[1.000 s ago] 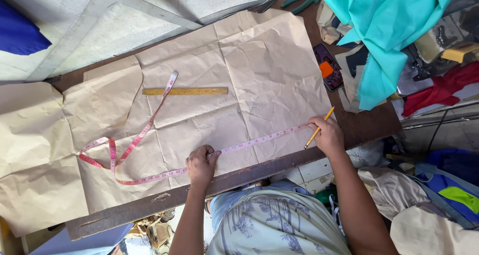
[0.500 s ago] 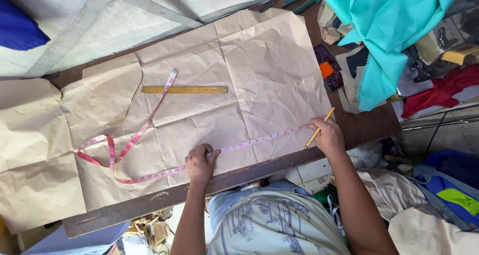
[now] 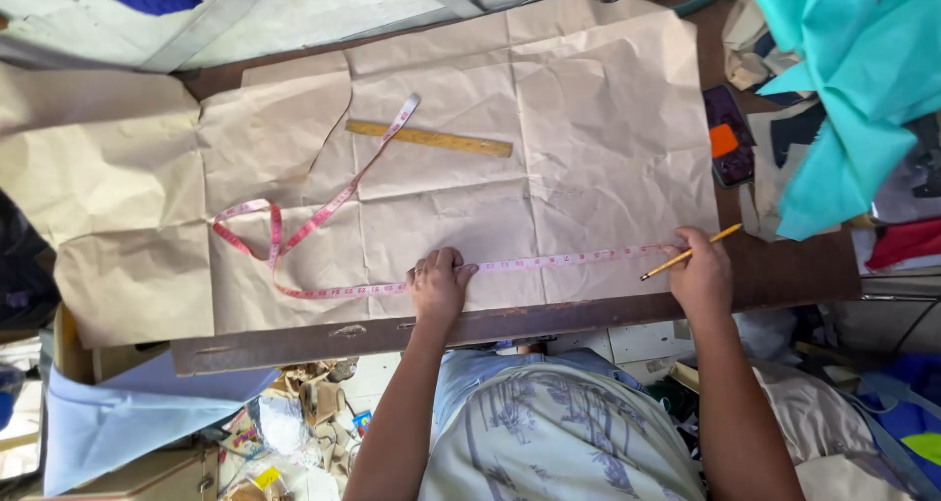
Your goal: Drafting a garment pattern on brown paper by measuring with a tape measure, marking with a pencil, and cutting with scissors.
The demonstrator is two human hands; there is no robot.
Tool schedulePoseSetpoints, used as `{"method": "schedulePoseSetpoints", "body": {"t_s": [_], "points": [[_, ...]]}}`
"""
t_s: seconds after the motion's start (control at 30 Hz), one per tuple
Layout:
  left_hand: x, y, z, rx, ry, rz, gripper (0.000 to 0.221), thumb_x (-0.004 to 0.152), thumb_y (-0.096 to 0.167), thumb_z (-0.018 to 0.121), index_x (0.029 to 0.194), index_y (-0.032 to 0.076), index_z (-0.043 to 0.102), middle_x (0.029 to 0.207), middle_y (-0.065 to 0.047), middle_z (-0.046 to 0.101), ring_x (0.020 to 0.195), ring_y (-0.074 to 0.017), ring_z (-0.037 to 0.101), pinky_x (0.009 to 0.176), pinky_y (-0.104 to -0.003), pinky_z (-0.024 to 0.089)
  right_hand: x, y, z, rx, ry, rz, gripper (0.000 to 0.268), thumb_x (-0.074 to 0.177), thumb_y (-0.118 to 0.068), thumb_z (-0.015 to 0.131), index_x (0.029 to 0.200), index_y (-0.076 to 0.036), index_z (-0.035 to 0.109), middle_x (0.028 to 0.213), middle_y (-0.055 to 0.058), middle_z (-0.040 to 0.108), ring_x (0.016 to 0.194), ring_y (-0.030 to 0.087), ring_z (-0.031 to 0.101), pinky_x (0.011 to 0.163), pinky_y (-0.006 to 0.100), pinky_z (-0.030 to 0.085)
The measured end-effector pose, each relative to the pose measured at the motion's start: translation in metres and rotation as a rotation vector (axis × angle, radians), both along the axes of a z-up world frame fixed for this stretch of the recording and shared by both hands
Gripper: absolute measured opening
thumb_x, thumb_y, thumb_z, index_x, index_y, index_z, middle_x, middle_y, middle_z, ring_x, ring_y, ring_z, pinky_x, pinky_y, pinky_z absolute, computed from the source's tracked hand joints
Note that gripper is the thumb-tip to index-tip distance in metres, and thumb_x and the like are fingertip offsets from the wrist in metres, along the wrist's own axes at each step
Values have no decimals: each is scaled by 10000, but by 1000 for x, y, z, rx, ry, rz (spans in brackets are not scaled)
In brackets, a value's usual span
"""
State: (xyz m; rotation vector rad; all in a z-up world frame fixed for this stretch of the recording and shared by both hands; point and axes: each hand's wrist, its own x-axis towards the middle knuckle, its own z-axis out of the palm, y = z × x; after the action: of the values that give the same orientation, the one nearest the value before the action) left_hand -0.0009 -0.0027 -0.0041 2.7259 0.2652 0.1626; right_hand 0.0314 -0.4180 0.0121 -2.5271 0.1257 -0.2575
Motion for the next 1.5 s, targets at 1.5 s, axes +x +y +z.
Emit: {"method": "schedulePoseSetpoints", "body": {"t_s": [1.5], "points": [[10,7,13,-25,144,-90,348,821,544,761,919,242,617,841,0,660,923,-301,698,928,-489,474,-18,135,-53,-305,-371,586,251,838,-211,644,1081,-189,698,1039,112,609,1036,352,637,770,449,490]]}}
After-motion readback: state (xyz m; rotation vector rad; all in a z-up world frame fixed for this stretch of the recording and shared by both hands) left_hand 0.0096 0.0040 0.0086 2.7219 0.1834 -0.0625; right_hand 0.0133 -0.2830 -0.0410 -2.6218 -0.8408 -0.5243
